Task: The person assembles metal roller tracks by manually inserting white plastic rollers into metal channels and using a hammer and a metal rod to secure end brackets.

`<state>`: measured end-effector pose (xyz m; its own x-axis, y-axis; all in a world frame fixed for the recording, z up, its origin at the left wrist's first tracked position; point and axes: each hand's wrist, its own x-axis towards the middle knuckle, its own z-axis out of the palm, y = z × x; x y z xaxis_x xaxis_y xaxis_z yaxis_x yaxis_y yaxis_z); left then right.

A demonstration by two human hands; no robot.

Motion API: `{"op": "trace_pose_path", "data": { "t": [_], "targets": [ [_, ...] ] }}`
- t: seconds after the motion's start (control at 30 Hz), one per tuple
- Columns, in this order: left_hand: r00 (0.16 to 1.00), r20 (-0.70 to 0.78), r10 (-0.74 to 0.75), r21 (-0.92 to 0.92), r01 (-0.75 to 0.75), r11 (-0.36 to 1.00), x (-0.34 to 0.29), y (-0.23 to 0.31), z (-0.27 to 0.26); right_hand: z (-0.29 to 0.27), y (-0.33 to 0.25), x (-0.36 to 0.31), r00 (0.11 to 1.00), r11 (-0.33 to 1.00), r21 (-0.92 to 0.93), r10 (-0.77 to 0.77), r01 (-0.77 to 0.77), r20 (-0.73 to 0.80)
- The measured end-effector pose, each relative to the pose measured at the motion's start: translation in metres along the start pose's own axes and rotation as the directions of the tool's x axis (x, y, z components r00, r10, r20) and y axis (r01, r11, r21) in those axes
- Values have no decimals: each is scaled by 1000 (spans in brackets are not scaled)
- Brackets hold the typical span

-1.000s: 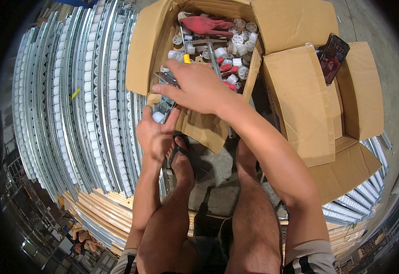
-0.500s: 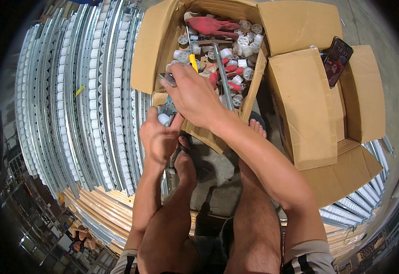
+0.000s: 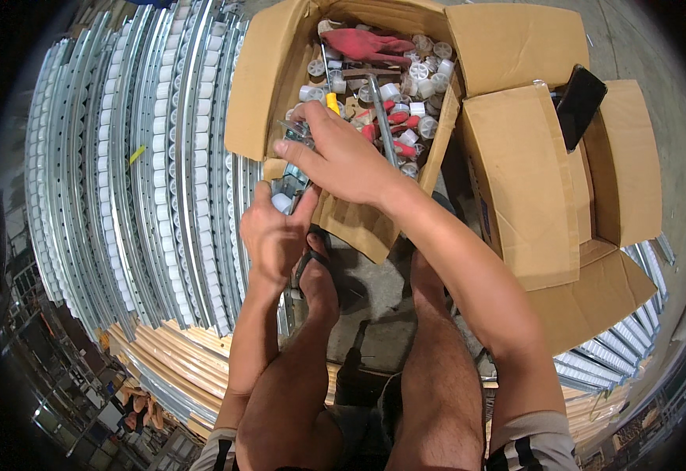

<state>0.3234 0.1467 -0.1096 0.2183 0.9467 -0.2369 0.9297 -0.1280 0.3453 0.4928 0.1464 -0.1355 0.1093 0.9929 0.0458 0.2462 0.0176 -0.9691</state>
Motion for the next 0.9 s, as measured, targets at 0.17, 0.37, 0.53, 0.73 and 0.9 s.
{"op": "trace_pose_path", "data": {
  "t": [0.17, 0.37, 0.53, 0.73, 0.9],
  "targets": [
    [996, -61, 62, -14, -63, 998, 0, 0, 2, -3, -1, 2, 998, 999, 21, 46, -47, 48],
    [995, -86, 50, -61, -55, 997, 0, 5, -3, -1, -3, 2, 996, 996, 11, 85, -85, 36],
    [995, -70, 65, -130, -74, 989, 7, 18, -8, 0, -2, 0, 994, 993, 41, 106, -107, 21],
    [997, -36, 75, -138, -80, 987, 11, 16, -3, -3, -1, 2, 1000, 1000, 19, -8, 7, 29],
    [994, -50, 99, -143, -105, 984, 8, 9, -5, -39, 5, -10, 963, 918, 298, 230, -262, 137]
  ]
}}
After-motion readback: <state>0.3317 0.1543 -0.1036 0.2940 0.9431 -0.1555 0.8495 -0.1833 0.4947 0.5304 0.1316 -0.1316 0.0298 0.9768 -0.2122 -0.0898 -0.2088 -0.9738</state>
